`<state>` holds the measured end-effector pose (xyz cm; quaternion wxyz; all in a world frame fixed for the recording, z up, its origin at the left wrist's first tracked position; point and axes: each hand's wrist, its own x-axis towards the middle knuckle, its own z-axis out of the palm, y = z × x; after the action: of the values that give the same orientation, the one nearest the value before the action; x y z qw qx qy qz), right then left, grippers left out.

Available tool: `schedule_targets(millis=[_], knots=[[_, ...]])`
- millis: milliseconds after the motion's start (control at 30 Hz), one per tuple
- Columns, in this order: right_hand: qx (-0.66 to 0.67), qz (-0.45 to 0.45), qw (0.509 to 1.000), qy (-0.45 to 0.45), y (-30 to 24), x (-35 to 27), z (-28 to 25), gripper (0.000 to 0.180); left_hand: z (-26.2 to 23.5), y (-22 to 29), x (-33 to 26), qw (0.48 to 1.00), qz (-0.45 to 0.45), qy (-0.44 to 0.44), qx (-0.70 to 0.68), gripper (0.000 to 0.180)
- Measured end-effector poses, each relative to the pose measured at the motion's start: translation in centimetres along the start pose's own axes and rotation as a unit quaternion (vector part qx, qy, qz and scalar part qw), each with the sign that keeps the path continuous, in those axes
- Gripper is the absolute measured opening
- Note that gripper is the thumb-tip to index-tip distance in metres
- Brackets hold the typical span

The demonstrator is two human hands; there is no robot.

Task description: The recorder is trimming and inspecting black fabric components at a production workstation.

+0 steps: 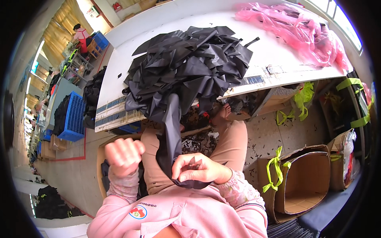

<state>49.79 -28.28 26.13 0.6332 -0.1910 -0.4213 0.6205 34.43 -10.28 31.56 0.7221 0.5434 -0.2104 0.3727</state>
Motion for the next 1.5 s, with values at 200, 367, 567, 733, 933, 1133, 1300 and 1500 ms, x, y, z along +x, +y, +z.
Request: schedule_targets(millis=[200,367,567,733,933,1133,1300,1500], knots=[[0.018,-0.050,0.998,0.042,-0.7,-0.8,0.1,0.011,-1.7,1.7,-0.1,0.966,-0.224,-0.095,0.093,0.017],[0.059,-0.070,0.993,0.069,0.1,-0.7,-0.1,0.013,-2.9,-3.1,-5.9,0.843,-0.429,-0.053,0.320,0.031],[0.045,-0.043,0.998,0.029,0.5,-0.1,0.1,0.010,-1.4,-6.2,-5.7,0.916,-0.367,0.141,0.077,0.032],[0.019,-0.021,1.000,-0.008,0.1,-0.3,-0.1,0.011,-2.2,-4.9,-5.6,0.894,-0.411,0.123,0.132,0.034],[-0.076,-0.013,0.996,0.039,1.0,-1.6,-1.8,0.013,-2.2,-1.6,-3.4,0.952,-0.202,0.117,0.198,0.030],[-0.101,0.058,0.991,0.062,0.5,-0.4,-0.7,0.021,-3.0,0.4,-2.6,0.962,-0.187,0.000,0.200,0.034],[-0.031,0.043,0.993,0.103,0.8,-0.2,-0.6,0.072,-0.4,-0.7,-1.8,0.951,-0.246,0.060,0.178,0.038],[0.023,-0.016,0.975,0.218,2.8,-0.4,-2.7,0.060,0.2,-4.1,-1.7,0.956,-0.264,0.018,0.130,0.058]])
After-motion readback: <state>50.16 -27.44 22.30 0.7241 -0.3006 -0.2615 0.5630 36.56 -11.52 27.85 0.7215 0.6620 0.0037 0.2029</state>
